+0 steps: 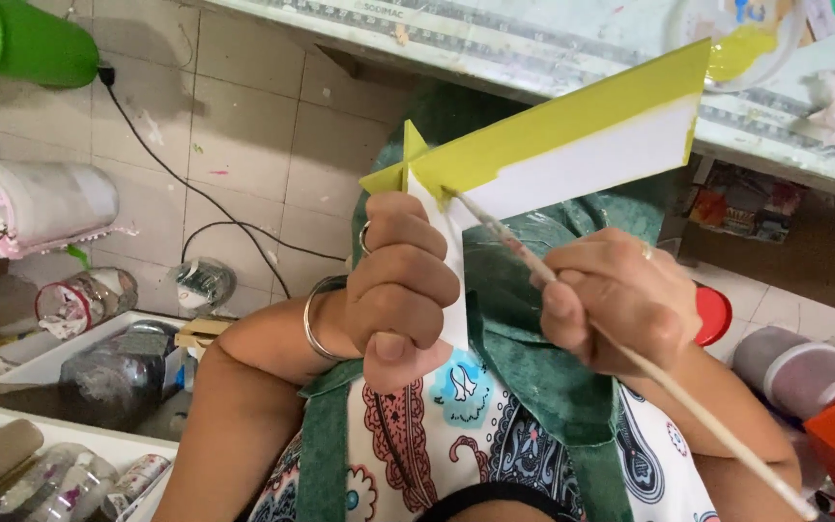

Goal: Painting a small decorative wooden sign with yellow paint using a brush

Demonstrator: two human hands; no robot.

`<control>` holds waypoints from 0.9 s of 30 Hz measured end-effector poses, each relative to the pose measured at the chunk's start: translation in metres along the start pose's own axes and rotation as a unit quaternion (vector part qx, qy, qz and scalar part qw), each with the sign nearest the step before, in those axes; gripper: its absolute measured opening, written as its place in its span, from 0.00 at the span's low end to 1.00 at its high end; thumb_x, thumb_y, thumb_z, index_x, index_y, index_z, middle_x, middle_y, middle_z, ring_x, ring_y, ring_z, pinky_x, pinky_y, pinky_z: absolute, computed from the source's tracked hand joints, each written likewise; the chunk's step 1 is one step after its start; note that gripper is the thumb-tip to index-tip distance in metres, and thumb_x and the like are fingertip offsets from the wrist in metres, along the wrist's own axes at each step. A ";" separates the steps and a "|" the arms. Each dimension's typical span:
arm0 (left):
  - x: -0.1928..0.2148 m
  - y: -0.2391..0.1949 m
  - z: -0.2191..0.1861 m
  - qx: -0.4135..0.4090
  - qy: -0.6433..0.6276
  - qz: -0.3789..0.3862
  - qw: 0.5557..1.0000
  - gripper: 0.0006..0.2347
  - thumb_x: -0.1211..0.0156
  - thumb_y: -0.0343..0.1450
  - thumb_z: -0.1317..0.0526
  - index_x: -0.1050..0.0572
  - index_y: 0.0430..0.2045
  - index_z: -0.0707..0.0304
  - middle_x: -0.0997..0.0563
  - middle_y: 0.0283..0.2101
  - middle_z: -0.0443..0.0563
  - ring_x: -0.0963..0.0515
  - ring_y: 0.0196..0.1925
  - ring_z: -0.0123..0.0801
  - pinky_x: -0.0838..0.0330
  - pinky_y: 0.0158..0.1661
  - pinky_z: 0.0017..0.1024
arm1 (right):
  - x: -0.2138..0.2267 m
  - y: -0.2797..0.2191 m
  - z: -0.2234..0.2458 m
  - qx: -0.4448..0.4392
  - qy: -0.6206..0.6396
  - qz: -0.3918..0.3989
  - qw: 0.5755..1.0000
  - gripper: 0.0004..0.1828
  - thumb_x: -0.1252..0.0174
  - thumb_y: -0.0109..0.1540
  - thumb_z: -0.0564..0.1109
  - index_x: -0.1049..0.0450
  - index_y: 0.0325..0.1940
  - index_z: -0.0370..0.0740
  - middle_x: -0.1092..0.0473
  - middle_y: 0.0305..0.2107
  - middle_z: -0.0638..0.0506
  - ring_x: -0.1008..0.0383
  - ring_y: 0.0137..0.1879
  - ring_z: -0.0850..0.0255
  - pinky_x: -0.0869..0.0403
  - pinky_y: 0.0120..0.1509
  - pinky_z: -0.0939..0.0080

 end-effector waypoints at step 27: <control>-0.011 0.003 0.008 -0.013 0.056 0.227 0.972 0.06 0.58 0.61 0.66 0.46 0.17 0.53 0.40 0.19 0.38 0.45 0.24 0.29 0.49 0.29 0.28 | 0.112 -0.038 -0.119 -0.354 -0.090 -0.154 0.918 0.15 0.58 0.72 0.46 0.49 0.35 0.36 0.44 0.19 0.44 0.44 0.20 0.61 0.44 0.22 0.64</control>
Point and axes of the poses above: each hand's wrist, its own y-axis towards the middle knuckle, its own x-axis out of the back of the hand, z = x × y, the point moved 8 cm from there along y, towards the middle knuckle
